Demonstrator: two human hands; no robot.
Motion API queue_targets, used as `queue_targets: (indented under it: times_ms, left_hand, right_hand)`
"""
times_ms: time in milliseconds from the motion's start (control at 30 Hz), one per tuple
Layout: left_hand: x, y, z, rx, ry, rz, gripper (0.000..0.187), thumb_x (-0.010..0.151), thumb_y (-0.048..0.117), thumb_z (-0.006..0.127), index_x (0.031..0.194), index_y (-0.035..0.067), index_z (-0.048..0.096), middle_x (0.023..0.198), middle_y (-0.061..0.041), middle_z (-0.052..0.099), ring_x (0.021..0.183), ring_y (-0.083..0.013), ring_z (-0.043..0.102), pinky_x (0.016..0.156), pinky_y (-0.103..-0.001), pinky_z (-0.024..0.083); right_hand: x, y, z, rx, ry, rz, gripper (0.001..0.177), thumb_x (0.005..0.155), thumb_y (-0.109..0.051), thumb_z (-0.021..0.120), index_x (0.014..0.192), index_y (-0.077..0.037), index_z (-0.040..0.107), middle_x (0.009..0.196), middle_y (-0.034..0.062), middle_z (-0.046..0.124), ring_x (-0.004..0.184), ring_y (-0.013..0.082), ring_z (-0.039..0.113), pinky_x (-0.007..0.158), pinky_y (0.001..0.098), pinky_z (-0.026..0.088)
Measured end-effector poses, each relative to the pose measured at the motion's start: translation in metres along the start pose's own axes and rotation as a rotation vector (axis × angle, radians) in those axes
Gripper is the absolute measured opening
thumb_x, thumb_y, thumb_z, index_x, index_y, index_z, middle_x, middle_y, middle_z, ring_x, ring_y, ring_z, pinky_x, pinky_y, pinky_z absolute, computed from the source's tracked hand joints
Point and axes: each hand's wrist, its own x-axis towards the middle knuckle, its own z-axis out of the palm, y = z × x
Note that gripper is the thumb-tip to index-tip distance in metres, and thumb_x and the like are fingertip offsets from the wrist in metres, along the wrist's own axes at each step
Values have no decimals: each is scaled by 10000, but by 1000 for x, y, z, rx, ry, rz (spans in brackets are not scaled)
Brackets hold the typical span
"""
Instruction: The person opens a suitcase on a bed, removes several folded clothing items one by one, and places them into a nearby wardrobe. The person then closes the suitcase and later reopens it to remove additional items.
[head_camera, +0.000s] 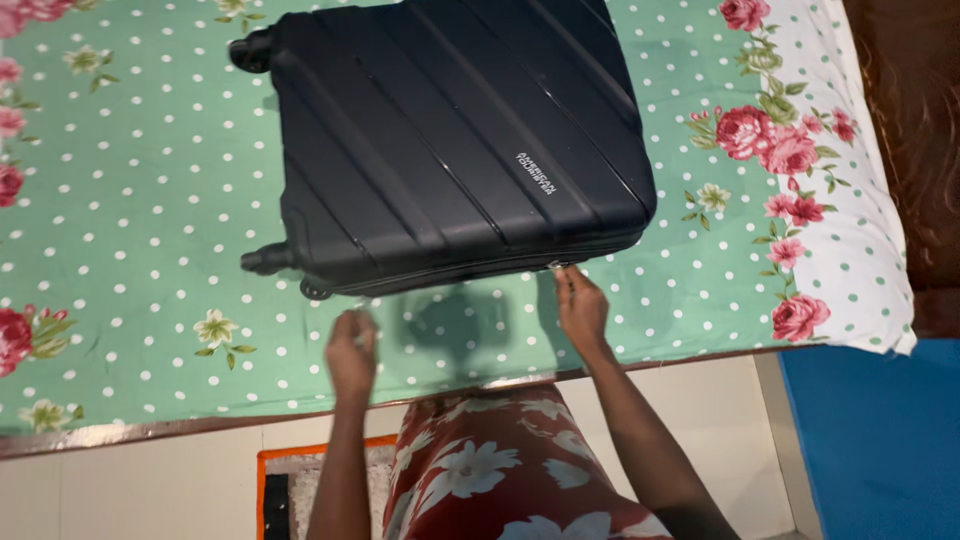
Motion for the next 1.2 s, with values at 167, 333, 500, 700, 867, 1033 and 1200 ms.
queue_targets:
  times_ms: [167, 333, 500, 700, 867, 1033, 1200]
  left_hand:
    - [11, -17, -30, 76, 200, 74, 155, 1035, 110, 676, 989, -37, 655, 954, -205, 704, 816, -297, 701, 721, -409, 560]
    - [28, -33, -39, 19, 279, 126, 240, 1105, 155, 698, 981, -41, 633, 887, -157, 682, 781, -257, 681, 707, -372, 561]
    - [54, -48, -48, -22, 306, 120, 285, 1125, 186, 732, 990, -44, 631, 865, -155, 675, 765, -249, 667, 680, -347, 564]
    - [94, -70, -63, 79, 256, 173, 216, 1059, 146, 759, 1009, -49, 680, 922, -205, 717, 822, -297, 715, 714, -392, 565]
    - [134, -71, -76, 156, 222, 269, 208, 895, 65, 739, 1082, -13, 693, 946, -220, 717, 903, -411, 712, 784, -448, 551]
    - [180, -41, -104, 164, 57, 334, 83, 937, 124, 766, 913, 46, 751, 830, -143, 725, 765, -341, 705, 718, -440, 538]
    - [224, -13, -117, 284, -25, 469, 259, 831, 294, 818, 783, 48, 756, 791, -63, 763, 627, -254, 675, 653, -395, 541]
  right_hand:
    - [7, 32, -31, 2, 84, 154, 279, 1066, -321, 548, 1015, -89, 694, 777, 114, 708, 692, 303, 688, 634, 427, 499]
    - [24, 56, -48, -13, 206, 176, 241, 1071, -279, 593, 1005, -64, 677, 810, 113, 698, 716, 264, 696, 639, 404, 503]
    - [46, 76, -56, -12, 260, 189, 210, 1034, -248, 624, 1019, -48, 684, 954, 139, 709, 730, 274, 694, 582, 395, 518]
    - [80, 115, -50, 36, 262, 52, 131, 1036, -140, 640, 1098, -37, 692, 1002, 155, 707, 782, 288, 694, 652, 395, 539]
    - [118, 151, -48, -49, 144, 37, 245, 950, -3, 608, 1182, -40, 676, 1058, 190, 697, 860, 314, 711, 708, 416, 568]
    - [154, 153, -58, -100, 29, -54, 393, 865, 10, 577, 1229, -101, 676, 1082, 162, 705, 905, 325, 715, 718, 411, 541]
    - [193, 127, -60, -209, -68, 104, 310, 940, -153, 630, 1240, -118, 700, 1095, 183, 731, 908, 374, 696, 778, 473, 520]
